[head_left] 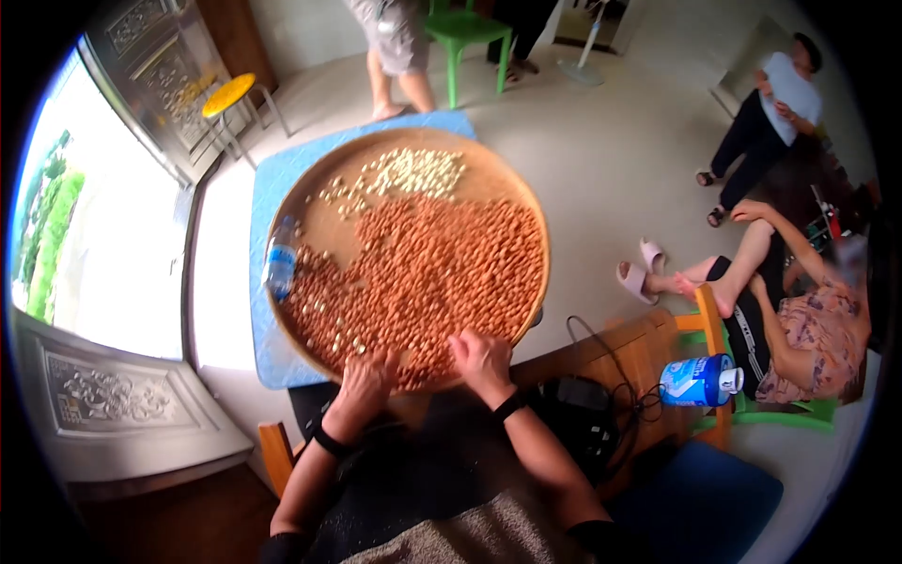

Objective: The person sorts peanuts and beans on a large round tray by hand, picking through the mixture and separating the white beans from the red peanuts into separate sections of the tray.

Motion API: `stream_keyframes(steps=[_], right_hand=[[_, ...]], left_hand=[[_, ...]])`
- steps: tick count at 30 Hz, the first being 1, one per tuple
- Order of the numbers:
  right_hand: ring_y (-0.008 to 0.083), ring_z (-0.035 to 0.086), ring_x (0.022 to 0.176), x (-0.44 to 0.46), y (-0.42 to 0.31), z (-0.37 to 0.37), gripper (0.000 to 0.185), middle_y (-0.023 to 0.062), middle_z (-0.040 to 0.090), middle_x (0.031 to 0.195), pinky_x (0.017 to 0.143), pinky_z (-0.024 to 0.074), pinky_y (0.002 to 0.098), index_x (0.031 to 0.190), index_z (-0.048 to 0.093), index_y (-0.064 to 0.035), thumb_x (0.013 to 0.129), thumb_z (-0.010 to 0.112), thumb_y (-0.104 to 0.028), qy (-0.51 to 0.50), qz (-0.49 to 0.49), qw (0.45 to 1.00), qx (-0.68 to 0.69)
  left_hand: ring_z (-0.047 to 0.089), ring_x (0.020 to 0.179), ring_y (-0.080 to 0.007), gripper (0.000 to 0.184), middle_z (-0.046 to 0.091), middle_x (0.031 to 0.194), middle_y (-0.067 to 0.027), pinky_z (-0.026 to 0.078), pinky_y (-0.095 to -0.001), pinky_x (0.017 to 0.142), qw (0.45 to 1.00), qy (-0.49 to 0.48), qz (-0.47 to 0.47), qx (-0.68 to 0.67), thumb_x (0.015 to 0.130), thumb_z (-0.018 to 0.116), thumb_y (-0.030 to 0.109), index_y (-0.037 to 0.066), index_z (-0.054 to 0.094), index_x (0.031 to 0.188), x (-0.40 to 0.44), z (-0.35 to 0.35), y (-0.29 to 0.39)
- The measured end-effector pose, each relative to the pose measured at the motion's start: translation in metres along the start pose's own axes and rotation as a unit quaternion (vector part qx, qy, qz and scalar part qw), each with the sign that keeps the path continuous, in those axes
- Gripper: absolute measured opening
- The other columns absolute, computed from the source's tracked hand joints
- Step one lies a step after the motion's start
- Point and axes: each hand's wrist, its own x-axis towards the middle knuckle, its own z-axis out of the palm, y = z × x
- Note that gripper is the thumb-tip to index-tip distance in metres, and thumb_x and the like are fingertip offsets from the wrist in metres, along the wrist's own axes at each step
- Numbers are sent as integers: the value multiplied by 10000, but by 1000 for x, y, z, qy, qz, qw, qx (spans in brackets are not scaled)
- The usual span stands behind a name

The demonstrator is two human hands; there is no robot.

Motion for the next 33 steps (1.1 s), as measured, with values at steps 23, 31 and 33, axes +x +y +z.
stream_keyframes(steps=[23, 31, 33], right_hand=[[259, 536, 499, 9, -5, -8, 221, 79, 525, 559, 456, 404, 348, 618, 466, -64, 772, 591, -161, -9, -35, 999, 12], [257, 521, 478, 8, -4, -7, 226, 75, 520, 549, 447, 395, 351, 610, 463, -66, 769, 592, -161, -12, -26, 1000, 4], [257, 514, 470, 7, -3, -5, 228, 76, 516, 541, 443, 391, 351, 605, 461, -67, 767, 594, -158, 2, -30, 999, 13]], left_hand=[[581, 720, -236, 80, 582, 760, -38, 462, -350, 595, 962, -201, -69, -171, 695, 601, 119, 93, 611, 770, 5, -21, -37], [567, 713, -252, 70, 551, 726, -71, 444, -375, 567, 976, -187, -67, -93, 677, 576, 91, 69, 571, 743, 7, -8, -26], [566, 704, -258, 53, 551, 718, -74, 441, -377, 563, 977, -167, -66, -118, 682, 564, 85, 66, 561, 732, 8, -13, -27]])
